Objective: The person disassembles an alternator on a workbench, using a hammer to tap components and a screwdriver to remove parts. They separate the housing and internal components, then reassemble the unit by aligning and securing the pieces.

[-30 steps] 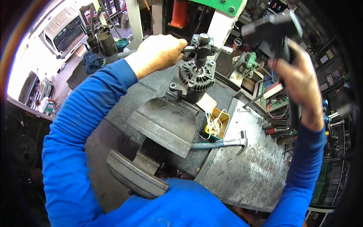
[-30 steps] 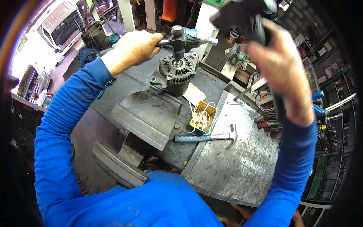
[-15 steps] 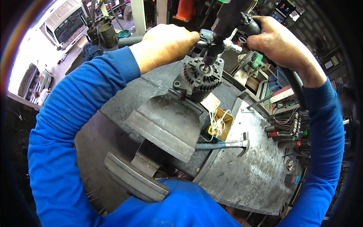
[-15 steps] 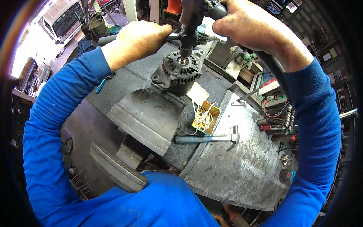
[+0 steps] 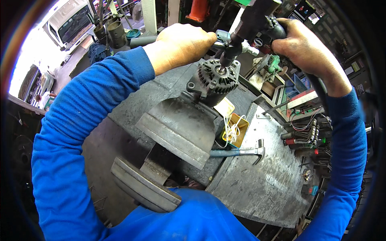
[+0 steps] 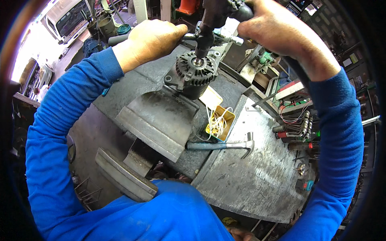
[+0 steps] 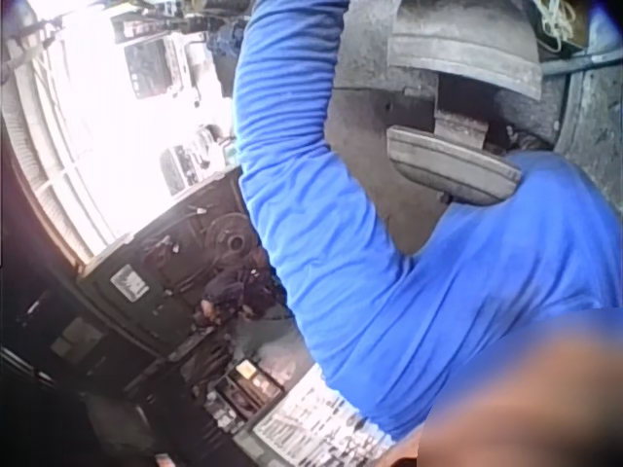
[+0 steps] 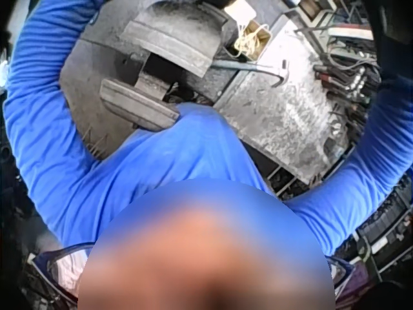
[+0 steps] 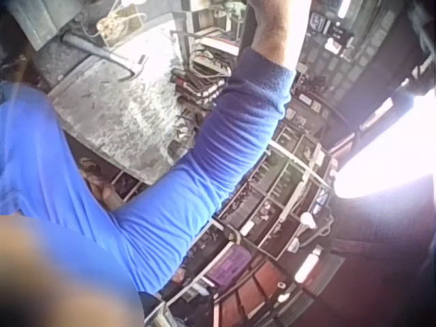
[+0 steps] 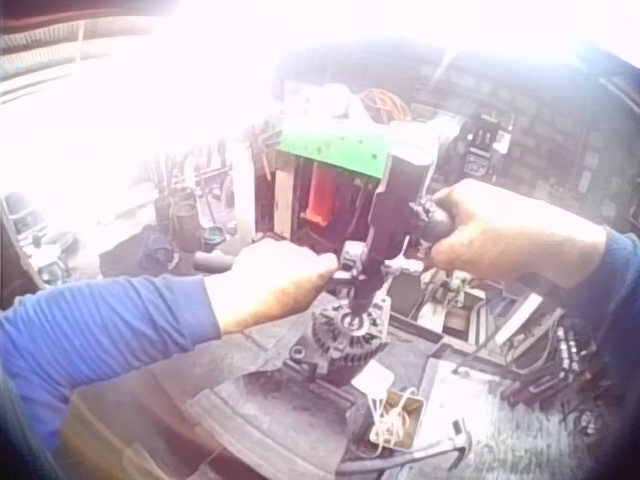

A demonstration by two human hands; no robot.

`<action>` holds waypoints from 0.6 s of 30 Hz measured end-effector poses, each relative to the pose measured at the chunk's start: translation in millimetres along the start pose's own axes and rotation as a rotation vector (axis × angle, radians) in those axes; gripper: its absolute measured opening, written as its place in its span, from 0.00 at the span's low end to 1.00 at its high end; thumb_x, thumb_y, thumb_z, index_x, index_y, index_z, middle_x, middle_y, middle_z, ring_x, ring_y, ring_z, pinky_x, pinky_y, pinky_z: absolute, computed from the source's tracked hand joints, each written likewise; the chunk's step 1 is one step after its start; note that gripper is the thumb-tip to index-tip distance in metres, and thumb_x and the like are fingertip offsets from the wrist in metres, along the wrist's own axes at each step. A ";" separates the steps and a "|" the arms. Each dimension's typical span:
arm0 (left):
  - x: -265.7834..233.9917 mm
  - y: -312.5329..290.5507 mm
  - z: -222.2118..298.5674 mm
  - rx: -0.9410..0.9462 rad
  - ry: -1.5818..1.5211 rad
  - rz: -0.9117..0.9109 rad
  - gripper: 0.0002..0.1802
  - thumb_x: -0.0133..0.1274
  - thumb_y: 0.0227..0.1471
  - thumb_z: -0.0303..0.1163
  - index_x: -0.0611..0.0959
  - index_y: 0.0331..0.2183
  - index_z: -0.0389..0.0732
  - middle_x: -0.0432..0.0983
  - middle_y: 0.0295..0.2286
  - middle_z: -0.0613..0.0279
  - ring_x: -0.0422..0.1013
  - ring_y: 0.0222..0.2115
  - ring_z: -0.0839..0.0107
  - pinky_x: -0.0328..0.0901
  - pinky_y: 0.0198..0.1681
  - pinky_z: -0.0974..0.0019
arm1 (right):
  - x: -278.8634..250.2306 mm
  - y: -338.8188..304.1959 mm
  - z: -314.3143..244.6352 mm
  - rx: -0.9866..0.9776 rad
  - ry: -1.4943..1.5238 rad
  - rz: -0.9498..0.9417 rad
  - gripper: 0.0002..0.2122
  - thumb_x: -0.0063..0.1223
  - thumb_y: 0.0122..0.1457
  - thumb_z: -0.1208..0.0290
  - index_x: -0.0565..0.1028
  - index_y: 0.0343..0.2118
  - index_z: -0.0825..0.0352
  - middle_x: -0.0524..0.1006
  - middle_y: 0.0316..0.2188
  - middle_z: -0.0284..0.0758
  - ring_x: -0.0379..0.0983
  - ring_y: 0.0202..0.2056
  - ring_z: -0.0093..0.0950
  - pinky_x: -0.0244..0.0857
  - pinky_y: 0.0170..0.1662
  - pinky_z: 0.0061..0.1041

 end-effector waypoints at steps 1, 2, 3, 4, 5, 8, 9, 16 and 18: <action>0.0 -0.4 -0.5 -0.004 -0.004 0.003 0.11 0.53 0.62 0.29 0.84 0.45 0.46 0.87 0.34 0.53 0.85 0.36 0.54 0.79 0.39 0.51 | -9.7 -3.9 -6.4 -0.048 0.018 0.184 0.21 0.57 0.53 0.69 0.77 0.49 0.74 0.79 0.31 0.35 0.74 0.30 0.25 0.70 0.37 0.29; 0.0 -0.7 -0.7 -0.004 0.000 0.010 0.10 0.54 0.61 0.29 0.84 0.45 0.45 0.87 0.34 0.53 0.85 0.36 0.53 0.79 0.39 0.51 | -17.8 0.1 -13.2 -0.091 0.087 0.126 0.20 0.57 0.53 0.69 0.77 0.48 0.73 0.79 0.30 0.34 0.73 0.30 0.24 0.69 0.36 0.28; 0.3 -1.2 -0.7 -0.003 -0.001 0.012 0.10 0.54 0.61 0.29 0.85 0.44 0.45 0.87 0.34 0.52 0.85 0.37 0.53 0.79 0.40 0.51 | -23.6 2.7 -21.6 -0.133 0.156 0.061 0.18 0.57 0.53 0.69 0.77 0.46 0.72 0.78 0.30 0.33 0.72 0.29 0.22 0.68 0.34 0.26; 0.6 -1.6 -0.6 -0.002 -0.004 0.014 0.10 0.54 0.61 0.29 0.85 0.44 0.45 0.87 0.34 0.52 0.85 0.37 0.53 0.79 0.40 0.51 | -31.3 1.4 -24.1 -0.041 0.307 0.185 0.15 0.57 0.53 0.69 0.76 0.43 0.70 0.76 0.28 0.31 0.70 0.27 0.20 0.66 0.32 0.24; 0.6 -1.6 -0.7 0.007 -0.009 0.015 0.10 0.54 0.60 0.29 0.85 0.44 0.45 0.87 0.34 0.52 0.85 0.37 0.53 0.79 0.40 0.51 | -34.2 -0.3 -25.8 0.008 0.300 0.209 0.14 0.56 0.54 0.70 0.77 0.43 0.70 0.76 0.27 0.30 0.70 0.25 0.20 0.65 0.31 0.24; 1.8 -1.9 -1.8 0.013 -0.015 0.013 0.10 0.55 0.60 0.29 0.85 0.43 0.45 0.87 0.34 0.52 0.84 0.37 0.53 0.79 0.40 0.51 | -23.0 -0.5 -27.3 0.119 0.229 0.098 0.16 0.59 0.54 0.68 0.77 0.43 0.70 0.76 0.27 0.31 0.70 0.26 0.20 0.67 0.32 0.24; 3.4 -2.4 -2.2 0.002 -0.017 0.001 0.10 0.55 0.59 0.29 0.85 0.43 0.45 0.87 0.34 0.52 0.84 0.37 0.53 0.79 0.40 0.51 | -10.1 2.3 -22.8 0.139 0.139 -0.075 0.17 0.59 0.54 0.67 0.77 0.45 0.70 0.76 0.28 0.31 0.71 0.26 0.21 0.67 0.32 0.24; 9.6 -1.8 -6.2 0.082 -0.003 0.097 0.08 0.52 0.60 0.31 0.80 0.41 0.46 0.84 0.27 0.51 0.83 0.29 0.50 0.77 0.32 0.49 | 8.9 -1.8 3.0 0.108 0.054 -0.048 0.29 0.61 0.52 0.67 0.75 0.57 0.75 0.80 0.34 0.39 0.76 0.34 0.26 0.72 0.40 0.28; 10.2 -0.9 -7.2 0.075 -0.025 0.115 0.07 0.52 0.60 0.32 0.80 0.41 0.46 0.84 0.27 0.51 0.83 0.29 0.50 0.77 0.32 0.49 | -3.0 -3.6 -3.4 0.024 0.053 0.114 0.29 0.61 0.51 0.67 0.74 0.58 0.74 0.80 0.34 0.38 0.76 0.34 0.27 0.72 0.40 0.28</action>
Point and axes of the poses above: each hand's wrist, its own y-axis towards the middle knuckle, its own x-axis out of the palm, z = x × y, the point moved 3 cm from there along y, towards the middle knuckle
